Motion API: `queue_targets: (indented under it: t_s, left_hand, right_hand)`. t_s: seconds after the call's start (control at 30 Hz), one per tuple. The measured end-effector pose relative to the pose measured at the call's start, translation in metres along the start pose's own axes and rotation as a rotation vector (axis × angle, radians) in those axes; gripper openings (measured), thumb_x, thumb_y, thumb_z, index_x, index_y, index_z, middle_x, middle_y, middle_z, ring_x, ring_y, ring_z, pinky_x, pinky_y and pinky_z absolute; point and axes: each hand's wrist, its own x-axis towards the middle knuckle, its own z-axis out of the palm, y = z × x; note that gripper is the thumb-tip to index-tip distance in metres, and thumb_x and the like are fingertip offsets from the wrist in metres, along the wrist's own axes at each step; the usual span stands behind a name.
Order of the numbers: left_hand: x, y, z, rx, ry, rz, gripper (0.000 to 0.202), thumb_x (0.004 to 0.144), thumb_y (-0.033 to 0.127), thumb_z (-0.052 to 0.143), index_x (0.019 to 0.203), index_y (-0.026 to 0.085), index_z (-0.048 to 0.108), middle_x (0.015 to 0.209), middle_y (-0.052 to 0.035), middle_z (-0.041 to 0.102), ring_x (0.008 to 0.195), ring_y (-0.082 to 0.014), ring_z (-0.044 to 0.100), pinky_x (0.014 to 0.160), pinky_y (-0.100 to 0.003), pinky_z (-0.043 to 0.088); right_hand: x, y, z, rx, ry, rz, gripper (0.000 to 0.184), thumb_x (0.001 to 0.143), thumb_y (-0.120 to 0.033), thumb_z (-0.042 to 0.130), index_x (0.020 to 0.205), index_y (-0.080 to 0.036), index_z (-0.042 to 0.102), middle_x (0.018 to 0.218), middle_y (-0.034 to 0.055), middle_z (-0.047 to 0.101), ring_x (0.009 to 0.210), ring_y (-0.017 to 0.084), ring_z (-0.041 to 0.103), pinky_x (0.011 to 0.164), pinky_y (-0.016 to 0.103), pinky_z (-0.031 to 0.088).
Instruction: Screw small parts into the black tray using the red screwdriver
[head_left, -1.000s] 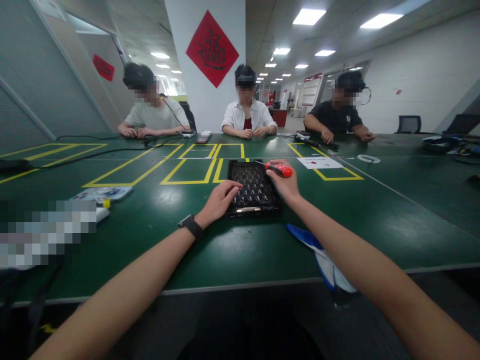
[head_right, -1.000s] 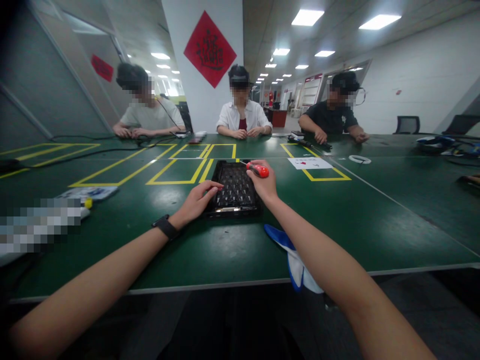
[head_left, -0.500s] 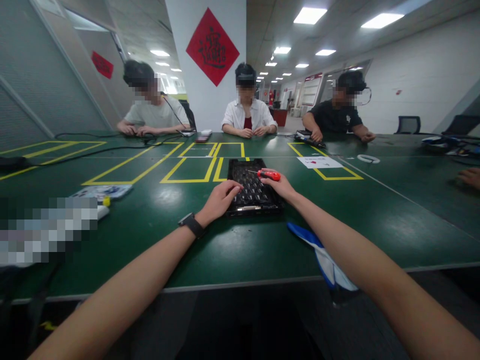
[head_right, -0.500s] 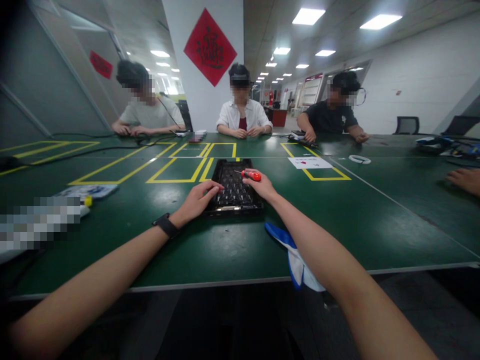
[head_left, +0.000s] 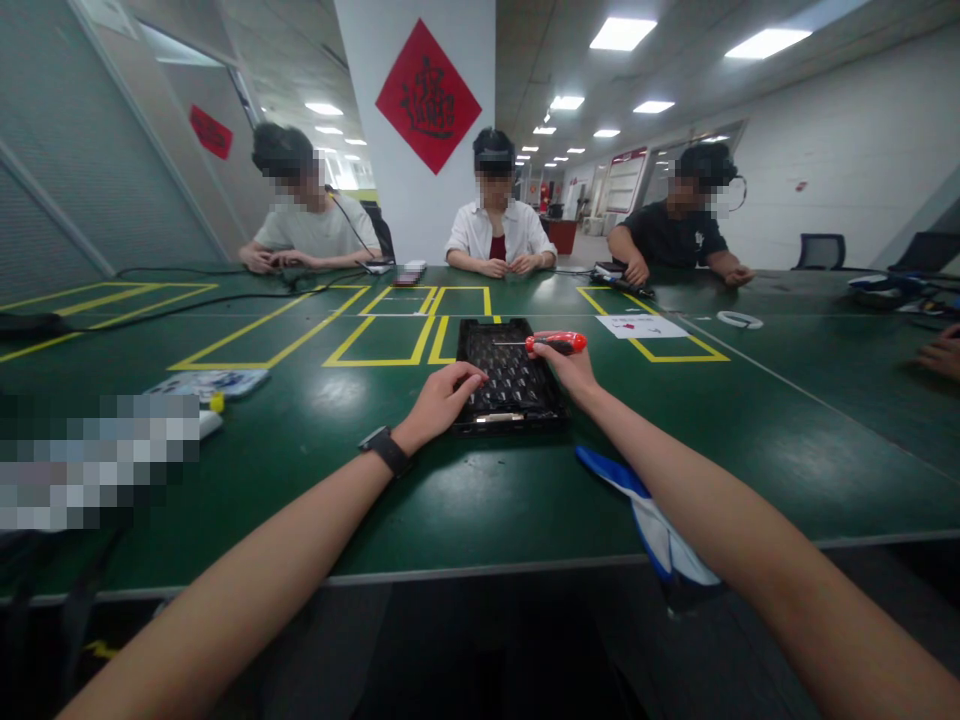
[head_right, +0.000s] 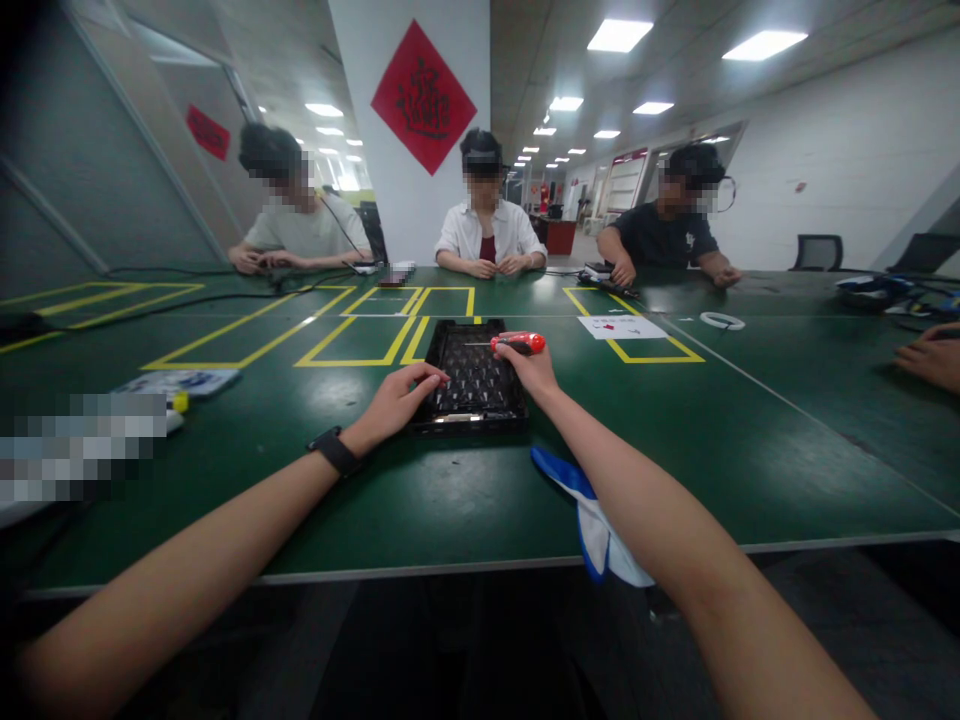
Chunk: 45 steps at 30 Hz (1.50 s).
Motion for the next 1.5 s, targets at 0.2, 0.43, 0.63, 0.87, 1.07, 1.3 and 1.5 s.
queue_targets:
  t_s: [0.2, 0.43, 0.63, 0.87, 1.07, 1.3, 1.5]
  left_hand:
    - [0.003, -0.014, 0.003, -0.005, 0.043, -0.089, 0.024, 0.084, 0.035, 0.05, 0.093, 0.018, 0.064, 0.092, -0.0039, 0.065, 0.085, -0.017, 0.058, 0.081, -0.03, 0.044]
    - [0.003, -0.017, 0.005, -0.059, 0.041, -0.121, 0.031, 0.078, 0.04, 0.059, 0.098, 0.016, 0.063, 0.088, -0.004, 0.065, 0.082, -0.0163, 0.059, 0.081, -0.031, 0.045]
    - [0.003, -0.017, 0.004, 0.021, 0.055, -0.052, 0.025, 0.082, 0.037, 0.054, 0.09, 0.016, 0.065, 0.087, -0.0048, 0.064, 0.083, -0.0176, 0.057, 0.079, -0.031, 0.043]
    - [0.004, -0.019, 0.004, 0.059, 0.066, -0.001, 0.021, 0.083, 0.036, 0.055, 0.084, 0.016, 0.063, 0.087, -0.0048, 0.064, 0.083, -0.0175, 0.057, 0.079, -0.032, 0.043]
    - [0.003, -0.018, 0.004, 0.064, 0.069, -0.003, 0.022, 0.083, 0.037, 0.054, 0.083, 0.017, 0.063, 0.088, -0.0049, 0.064, 0.084, -0.0175, 0.057, 0.079, -0.032, 0.044]
    - [0.007, -0.017, 0.0, 0.173, -0.005, 0.062, 0.016, 0.081, 0.032, 0.058, 0.081, 0.018, 0.065, 0.084, -0.0041, 0.065, 0.081, -0.0175, 0.057, 0.078, -0.032, 0.043]
    - [0.008, -0.012, -0.004, 0.305, -0.069, 0.124, 0.017, 0.083, 0.032, 0.056, 0.082, 0.019, 0.067, 0.083, -0.0038, 0.066, 0.082, -0.018, 0.056, 0.076, -0.032, 0.042]
  right_hand:
    - [-0.005, -0.02, 0.008, 0.294, 0.154, 0.081, 0.018, 0.069, -0.03, 0.061, 0.061, -0.016, 0.054, 0.044, -0.0066, 0.043, 0.038, 0.004, 0.034, 0.037, 0.018, 0.027]
    - [-0.018, -0.038, 0.018, 0.505, 0.036, 0.152, 0.022, 0.069, -0.025, 0.059, 0.056, -0.018, 0.042, 0.041, -0.0089, 0.03, 0.035, 0.002, 0.02, 0.033, 0.017, 0.012]
    - [-0.018, -0.039, 0.019, 0.499, 0.031, 0.162, 0.021, 0.069, -0.024, 0.057, 0.056, -0.018, 0.042, 0.041, -0.0089, 0.028, 0.035, 0.003, 0.02, 0.032, 0.016, 0.012]
    - [-0.017, -0.036, 0.016, 0.558, 0.037, 0.161, 0.023, 0.069, -0.024, 0.055, 0.054, -0.018, 0.038, 0.04, -0.0092, 0.025, 0.035, 0.003, 0.017, 0.032, 0.017, 0.012]
    - [-0.016, -0.034, 0.015, 0.545, 0.035, 0.178, 0.025, 0.068, -0.025, 0.055, 0.054, -0.018, 0.037, 0.04, -0.0092, 0.026, 0.035, 0.003, 0.017, 0.032, 0.017, 0.011]
    - [-0.018, -0.041, 0.019, 0.405, 0.084, 0.068, 0.02, 0.069, -0.023, 0.056, 0.059, -0.019, 0.039, 0.043, -0.009, 0.031, 0.036, 0.003, 0.021, 0.034, 0.017, 0.014]
    - [-0.029, -0.059, 0.023, 0.105, -0.008, -0.308, 0.01, 0.068, -0.02, 0.061, 0.065, -0.018, 0.052, 0.063, -0.0034, 0.051, 0.056, 0.007, 0.046, 0.053, 0.021, 0.04]
